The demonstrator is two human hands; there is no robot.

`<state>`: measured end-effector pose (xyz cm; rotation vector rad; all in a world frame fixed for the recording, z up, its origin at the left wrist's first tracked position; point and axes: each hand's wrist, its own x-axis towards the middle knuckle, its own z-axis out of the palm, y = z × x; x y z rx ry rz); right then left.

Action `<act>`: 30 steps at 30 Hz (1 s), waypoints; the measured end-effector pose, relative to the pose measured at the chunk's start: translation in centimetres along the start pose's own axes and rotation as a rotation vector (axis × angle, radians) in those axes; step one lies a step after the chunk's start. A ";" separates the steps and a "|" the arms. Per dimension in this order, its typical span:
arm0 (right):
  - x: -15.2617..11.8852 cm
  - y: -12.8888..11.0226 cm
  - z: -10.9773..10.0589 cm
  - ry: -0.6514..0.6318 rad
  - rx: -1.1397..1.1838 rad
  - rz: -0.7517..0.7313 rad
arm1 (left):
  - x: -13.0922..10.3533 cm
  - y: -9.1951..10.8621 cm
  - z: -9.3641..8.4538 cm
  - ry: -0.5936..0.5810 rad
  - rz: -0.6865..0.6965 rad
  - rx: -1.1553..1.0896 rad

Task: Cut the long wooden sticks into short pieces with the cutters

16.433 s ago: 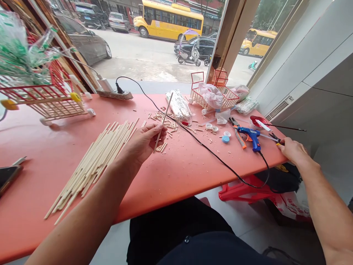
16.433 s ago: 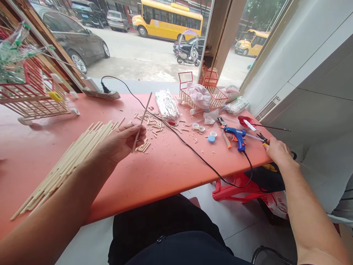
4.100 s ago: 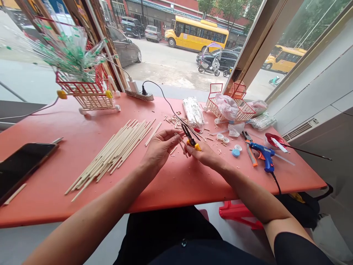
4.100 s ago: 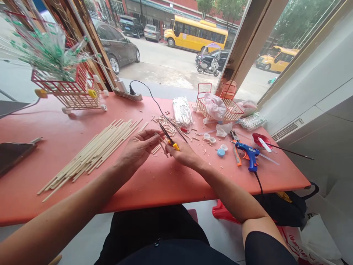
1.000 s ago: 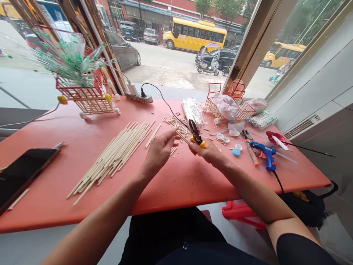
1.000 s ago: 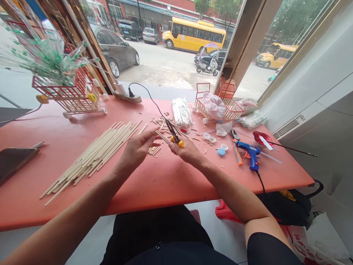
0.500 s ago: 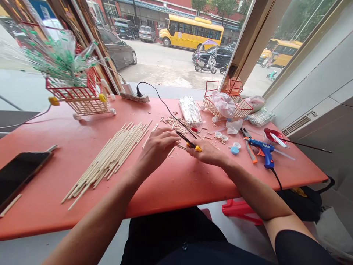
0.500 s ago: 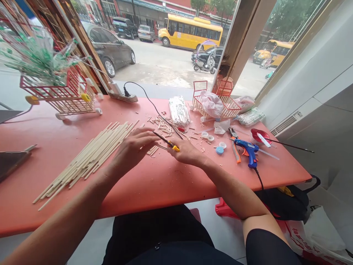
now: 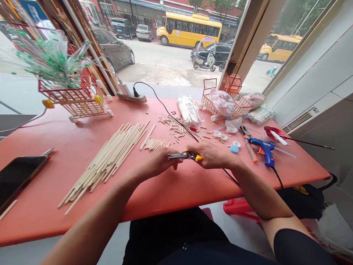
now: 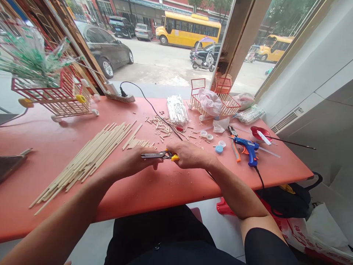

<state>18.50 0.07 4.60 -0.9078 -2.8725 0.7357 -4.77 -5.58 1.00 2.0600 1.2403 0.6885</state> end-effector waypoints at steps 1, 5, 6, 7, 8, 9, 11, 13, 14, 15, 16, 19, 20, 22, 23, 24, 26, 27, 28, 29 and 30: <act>0.0 0.0 -0.1 0.040 0.018 0.006 | 0.0 0.1 0.1 -0.014 -0.035 -0.065; 0.2 0.6 -0.6 0.419 0.272 0.080 | 0.4 -0.1 0.3 0.023 -0.132 -0.480; 0.3 0.9 -0.7 0.520 0.376 0.102 | 0.5 -0.2 0.4 0.053 -0.146 -0.574; 0.4 1.2 -0.7 0.602 0.479 0.119 | 0.7 -0.3 0.4 0.088 -0.155 -0.647; 0.6 1.4 -0.7 0.659 0.568 0.131 | 0.8 -0.4 0.4 0.116 -0.165 -0.701; 0.8 1.6 -0.6 0.690 0.633 0.136 | 0.9 -0.4 0.5 0.136 -0.177 -0.742; 1.1 1.6 -0.2 0.699 0.687 0.140 | 1.0 -0.4 0.8 0.166 -0.201 -0.817; 1.4 1.2 0.5 0.679 0.672 0.131 | 1.1 -0.4 1.1 0.182 -0.214 -0.872; 1.5 1.0 0.8 0.672 0.657 0.123 | 1.1 -0.3 1.3 0.188 -0.215 -0.886; 1.6 0.7 1.2 0.670 0.645 0.116 | 1.2 -0.2 1.5 0.192 -0.212 -0.892; 1.7 0.5 1.5 0.673 0.636 0.112 | 1.2 -0.1 1.7 0.196 -0.209 -0.890; 1.9 0.1 2.3 0.699 0.636 0.114 | 1.2 0.3 2.0 0.201 -0.197 -0.865; 2.0 0.2 2.5 0.709 0.643 0.113 | 1.2 0.4 2.0 0.202 -0.192 -0.854; 2.1 0.3 2.9 0.724 0.669 0.109 | 1.2 0.7 2.1 0.196 -0.189 -0.822; 2.2 0.3 3.0 0.728 0.685 0.113 | 1.2 0.9 2.1 0.189 -0.189 -0.802; 2.2 0.3 3.1 0.729 0.699 0.119 | 1.1 1.0 2.1 0.181 -0.188 -0.781; 2.3 0.3 3.2 0.722 0.719 0.138 | 1.1 1.1 2.2 0.168 -0.179 -0.748; 2.3 0.2 3.3 0.714 0.727 0.146 | 1.0 1.0 2.3 0.167 -0.173 -0.740; 2.3 0.2 3.3 0.704 0.735 0.151 | 1.0 1.0 2.3 0.166 -0.169 -0.738; 2.3 0.2 3.3 0.694 0.742 0.153 | 1.0 0.9 2.4 0.163 -0.168 -0.740; 2.4 0.2 3.3 0.686 0.749 0.153 | 1.0 0.9 2.4 0.158 -0.169 -0.746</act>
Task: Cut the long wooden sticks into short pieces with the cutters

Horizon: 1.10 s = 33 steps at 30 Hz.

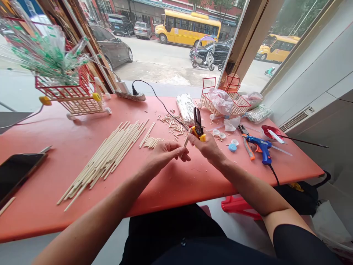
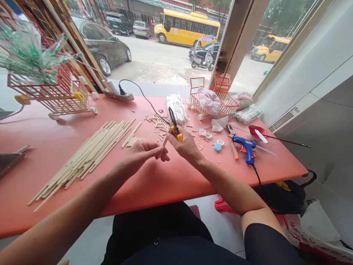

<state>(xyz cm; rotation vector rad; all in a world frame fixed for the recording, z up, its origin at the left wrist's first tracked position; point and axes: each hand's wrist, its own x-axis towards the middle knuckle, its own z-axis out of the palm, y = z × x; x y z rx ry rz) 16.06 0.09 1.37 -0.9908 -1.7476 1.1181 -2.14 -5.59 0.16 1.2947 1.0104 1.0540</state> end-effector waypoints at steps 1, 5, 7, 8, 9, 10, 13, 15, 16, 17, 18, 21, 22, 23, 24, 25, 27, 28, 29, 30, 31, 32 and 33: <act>0.0 0.0 0.0 -0.006 0.004 0.004 | 0.0 0.0 0.0 -0.006 -0.007 -0.006; 0.2 0.1 0.0 -0.036 0.000 0.013 | -0.1 0.1 0.0 -0.051 -0.049 -0.042; 0.2 0.0 0.0 -0.060 -0.018 0.008 | -0.1 0.2 0.1 -0.056 -0.059 -0.081; 0.2 0.0 0.0 -0.072 -0.034 -0.001 | 0.0 0.2 0.1 -0.050 -0.061 -0.106; 0.1 -0.1 0.0 -0.084 -0.057 -0.013 | 0.0 0.2 0.2 -0.043 -0.066 -0.131; 0.0 -0.2 0.0 -0.091 -0.084 -0.025 | 0.0 0.1 0.2 -0.035 -0.072 -0.153; -0.4 -0.6 0.1 -0.099 -0.158 -0.059 | 0.0 0.1 0.3 -0.020 -0.083 -0.189; -0.7 -0.7 0.2 -0.097 -0.181 -0.068 | 0.0 0.2 0.3 -0.017 -0.065 -0.181; -0.7 -0.8 0.2 -0.095 -0.188 -0.071 | -0.1 0.3 0.4 -0.016 -0.048 -0.171; -0.8 -0.8 0.2 -0.092 -0.195 -0.076 | -0.1 0.4 0.4 -0.018 -0.030 -0.160; -0.9 -0.8 0.3 -0.088 -0.201 -0.081 | -0.1 0.5 0.4 -0.021 -0.010 -0.146; -1.0 -0.9 0.3 -0.087 -0.209 -0.116 | -0.1 0.4 0.2 -0.032 0.046 -0.096; -1.0 -0.9 0.3 -0.091 -0.203 -0.130 | -0.1 0.3 0.1 -0.033 0.059 -0.080; -1.0 -1.0 0.3 -0.098 -0.192 -0.141 | 0.0 0.2 0.0 -0.031 0.069 -0.068; -1.0 -1.0 0.3 -0.105 -0.179 -0.149 | 0.1 0.0 0.0 -0.024 0.076 -0.061; -1.0 -1.1 0.2 -0.113 -0.163 -0.151 | 0.2 -0.1 -0.1 -0.012 0.082 -0.062; -0.8 -1.1 0.0 -0.127 -0.130 -0.138 | 0.4 -0.5 -0.2 0.015 0.089 -0.078; -0.7 -1.1 -0.2 -0.132 -0.115 -0.129 | 0.4 -0.7 -0.3 0.024 0.089 -0.090; -0.6 -1.1 -0.4 -0.138 -0.104 -0.117 | 0.4 -0.8 -0.3 0.029 0.084 -0.103; -0.4 -1.1 -0.7 -0.143 -0.095 -0.106 | 0.3 -0.8 -0.4 0.027 0.073 -0.116; -0.3 -1.0 -1.0 -0.156 -0.093 -0.092 | 0.2 -0.7 -0.5 0.015 0.060 -0.129; -0.1 -1.1 -1.3 -0.174 -0.097 -0.076 | 0.1 -0.6 -0.7 -0.004 0.050 -0.142; 0.1 -1.1 -1.6 -0.198 -0.107 -0.059 | 0.0 -0.4 -0.9 -0.030 0.043 -0.154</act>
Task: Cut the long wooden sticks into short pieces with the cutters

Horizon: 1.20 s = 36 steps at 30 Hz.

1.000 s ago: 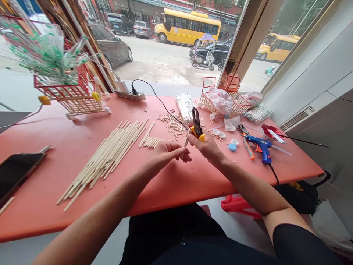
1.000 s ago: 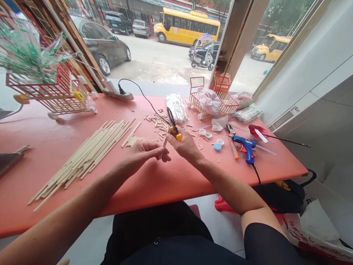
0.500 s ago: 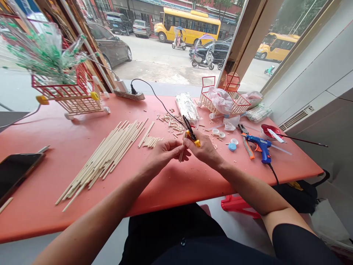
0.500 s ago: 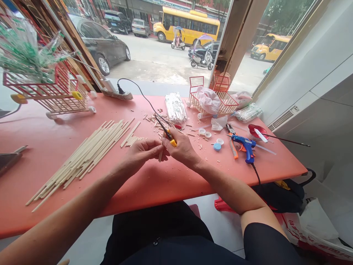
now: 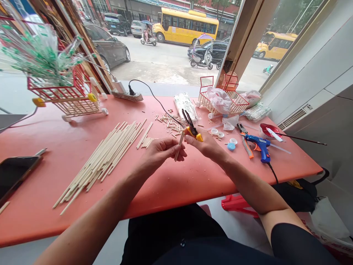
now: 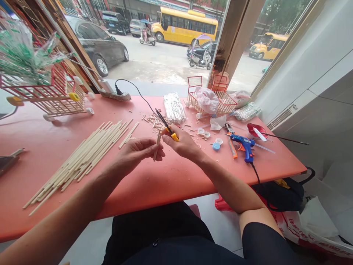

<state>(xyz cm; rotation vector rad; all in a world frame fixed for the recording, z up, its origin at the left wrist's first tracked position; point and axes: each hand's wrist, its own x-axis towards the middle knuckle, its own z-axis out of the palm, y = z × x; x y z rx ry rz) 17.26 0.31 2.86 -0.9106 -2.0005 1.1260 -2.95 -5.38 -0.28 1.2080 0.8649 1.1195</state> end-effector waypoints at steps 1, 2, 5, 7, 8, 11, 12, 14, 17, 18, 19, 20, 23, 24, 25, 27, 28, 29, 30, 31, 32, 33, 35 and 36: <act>0.1 0.0 -0.4 -0.032 -0.010 0.017 | -0.1 0.3 -0.2 -0.032 -0.007 -0.010; 0.2 -0.1 -0.8 -0.070 -0.024 0.033 | -0.2 0.7 -0.3 -0.067 -0.013 -0.017; 0.4 -0.5 -1.9 -0.184 -0.096 0.061 | -0.4 1.9 -1.0 -0.140 -0.017 -0.017; 0.4 -0.7 -2.5 -0.246 -0.161 0.063 | -0.5 2.5 -1.5 -0.154 -0.002 -0.016; 0.4 -0.9 -2.8 -0.270 -0.195 0.061 | -0.5 2.8 -1.7 -0.158 0.004 -0.016; 0.4 -1.2 -3.4 -0.334 -0.291 0.065 | -0.5 3.1 -2.2 -0.185 -0.017 -0.006; 0.3 -1.2 -3.5 -0.355 -0.319 0.070 | -0.6 3.1 -2.3 -0.197 -0.026 0.000; 0.3 -1.2 -3.6 -0.393 -0.362 0.081 | -0.6 3.1 -2.3 -0.222 -0.040 0.013; 0.3 -1.2 -3.7 -0.423 -0.393 0.094 | -0.7 3.0 -2.2 -0.246 -0.053 0.008; 0.3 -1.2 -3.7 -0.425 -0.400 0.093 | -0.7 3.0 -2.2 -0.248 -0.057 0.001; 0.3 -1.2 -3.7 -0.424 -0.404 0.090 | -0.8 3.0 -2.2 -0.247 -0.061 -0.005; 0.3 -1.3 -3.7 -0.424 -0.406 0.084 | -0.8 3.0 -2.2 -0.245 -0.064 -0.010; 0.3 -1.4 -3.7 -0.422 -0.400 0.066 | -0.7 3.0 -2.3 -0.233 -0.067 -0.014; 0.3 -1.5 -3.7 -0.422 -0.396 0.063 | -0.6 2.9 -2.3 -0.229 -0.066 -0.016; 0.3 -1.5 -3.7 -0.423 -0.393 0.062 | -0.5 2.9 -2.4 -0.226 -0.064 -0.018; 0.3 -1.5 -3.7 -0.426 -0.390 0.064 | -0.4 2.8 -2.4 -0.224 -0.064 -0.021; 0.3 -1.5 -3.7 -0.430 -0.388 0.067 | -0.4 2.7 -2.4 -0.224 -0.066 -0.021; 0.3 -1.4 -3.7 -0.433 -0.388 0.072 | -0.3 2.7 -2.4 -0.225 -0.070 -0.019; 0.4 -1.4 -3.7 -0.439 -0.391 0.076 | -0.3 2.7 -2.4 -0.227 -0.073 -0.017; 0.4 -1.3 -3.7 -0.444 -0.398 0.079 | -0.3 2.7 -2.4 -0.230 -0.076 -0.016; 0.3 -1.3 -3.6 -0.449 -0.407 0.080 | -0.4 2.6 -2.4 -0.233 -0.080 -0.014; 0.3 -1.3 -3.6 -0.455 -0.414 0.084 | -0.4 2.6 -2.5 -0.236 -0.085 -0.011; 0.3 -1.3 -3.6 -0.460 -0.418 0.096 | -0.5 2.6 -2.5 -0.237 -0.096 -0.002; 0.2 -1.4 -3.5 -0.460 -0.413 0.105 | -0.6 2.6 -2.6 -0.236 -0.103 0.005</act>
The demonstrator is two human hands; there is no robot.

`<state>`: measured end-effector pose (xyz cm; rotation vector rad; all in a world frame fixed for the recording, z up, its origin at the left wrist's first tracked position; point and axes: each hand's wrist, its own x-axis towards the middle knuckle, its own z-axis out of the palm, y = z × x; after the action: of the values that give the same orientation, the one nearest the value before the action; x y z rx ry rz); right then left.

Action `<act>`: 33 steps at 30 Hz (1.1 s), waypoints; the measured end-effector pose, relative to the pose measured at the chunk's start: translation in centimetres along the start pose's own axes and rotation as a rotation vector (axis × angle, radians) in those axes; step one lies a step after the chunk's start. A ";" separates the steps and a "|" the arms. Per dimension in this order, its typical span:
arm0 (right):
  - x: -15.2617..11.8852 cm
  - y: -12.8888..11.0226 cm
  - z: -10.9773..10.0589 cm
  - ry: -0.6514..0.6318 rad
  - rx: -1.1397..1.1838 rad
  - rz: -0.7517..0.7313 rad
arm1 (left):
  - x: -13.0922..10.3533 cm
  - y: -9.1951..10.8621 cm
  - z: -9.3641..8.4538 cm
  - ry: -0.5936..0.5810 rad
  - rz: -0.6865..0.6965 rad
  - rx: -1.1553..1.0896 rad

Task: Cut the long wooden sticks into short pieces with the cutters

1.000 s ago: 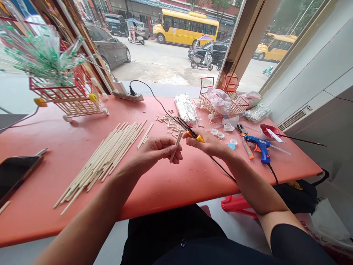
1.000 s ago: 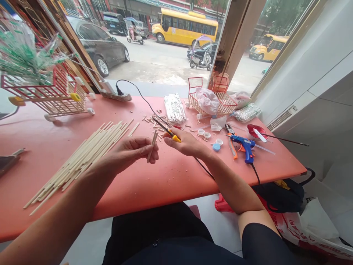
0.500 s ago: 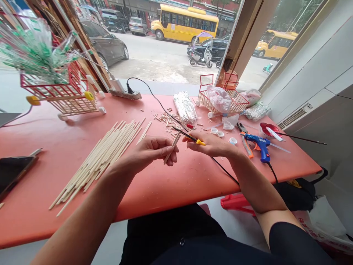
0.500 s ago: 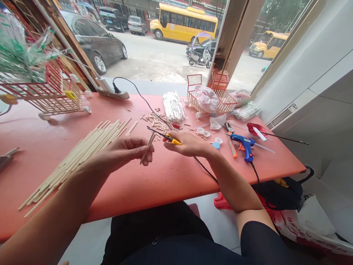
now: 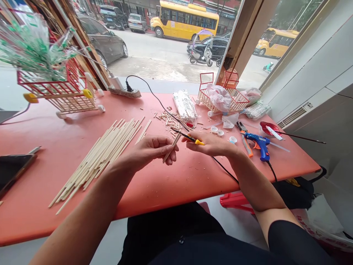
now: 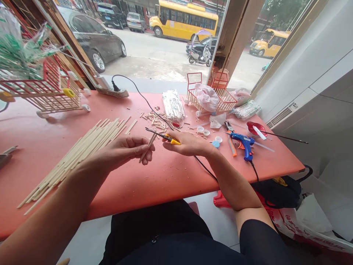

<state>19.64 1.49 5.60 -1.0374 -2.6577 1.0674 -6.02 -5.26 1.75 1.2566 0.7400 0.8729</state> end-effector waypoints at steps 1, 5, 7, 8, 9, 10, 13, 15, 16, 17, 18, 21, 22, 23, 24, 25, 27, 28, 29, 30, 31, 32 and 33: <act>0.0 -0.1 0.0 -0.004 0.007 0.009 | 0.0 0.0 0.0 -0.001 -0.007 0.009; -0.1 -0.4 0.0 -0.028 -0.005 0.039 | -0.1 0.1 0.0 -0.022 -0.021 0.041; 0.0 -0.4 0.1 -0.033 -0.011 0.055 | 0.0 0.2 0.1 -0.026 -0.021 0.041; 0.0 -0.4 0.2 -0.031 -0.015 0.060 | 0.0 0.3 0.1 -0.026 -0.021 0.041; 0.1 -0.4 0.2 -0.026 -0.022 0.062 | 0.0 0.3 0.1 -0.027 -0.023 0.041; 0.1 -0.4 0.3 -0.021 -0.032 0.061 | 0.0 0.3 0.1 -0.028 -0.025 0.042; 0.1 -0.6 0.5 -0.005 -0.062 0.048 | 0.0 0.3 -0.1 -0.029 -0.038 0.053; 0.1 -0.8 0.6 0.009 -0.066 0.043 | -0.1 0.2 -0.2 -0.020 -0.042 0.062; 0.1 -0.9 0.6 0.016 -0.065 0.044 | -0.1 0.2 -0.2 -0.013 -0.043 0.069; 0.1 -1.0 0.7 0.023 -0.064 0.045 | -0.1 0.2 -0.2 -0.005 -0.043 0.077; 0.1 -1.0 0.7 0.029 -0.061 0.047 | -0.1 0.3 -0.2 0.005 -0.044 0.088; 0.1 -1.2 0.7 0.043 -0.055 0.058 | -0.1 0.5 -0.1 0.023 -0.048 0.124; 0.1 -1.2 0.7 0.047 -0.055 0.058 | -0.1 0.6 -0.1 0.022 -0.051 0.135; 0.1 -1.2 0.7 0.051 -0.057 0.057 | -0.1 0.7 -0.1 0.018 -0.054 0.146; 0.1 -1.3 0.7 0.054 -0.060 0.057 | -0.1 0.8 -0.1 0.013 -0.058 0.156; 0.1 -1.2 0.7 0.057 -0.061 0.058 | -0.1 0.9 -0.1 0.008 -0.063 0.167; 0.1 -1.2 0.7 0.066 -0.062 0.065 | -0.1 0.9 -0.1 -0.006 -0.077 0.188; 0.2 -1.1 0.6 0.074 -0.063 0.069 | -0.1 0.8 -0.1 -0.015 -0.089 0.200; 0.2 -1.0 0.6 0.083 -0.066 0.071 | 0.0 0.7 -0.2 -0.023 -0.103 0.214; 0.2 -1.0 0.6 0.095 -0.073 0.071 | 0.0 0.5 -0.2 -0.027 -0.116 0.223; 0.2 -0.9 0.5 0.106 -0.081 0.072 | 0.0 0.4 -0.3 -0.025 -0.128 0.227; 0.2 -0.8 0.5 0.115 -0.088 0.075 | 0.1 0.2 -0.3 -0.014 -0.137 0.225; 0.2 -0.7 0.5 0.122 -0.092 0.078 | 0.1 0.1 -0.3 0.006 -0.142 0.220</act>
<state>18.89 0.99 5.64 -1.1911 -2.6107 0.8713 -6.26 -5.04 1.77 1.3767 0.9386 0.6931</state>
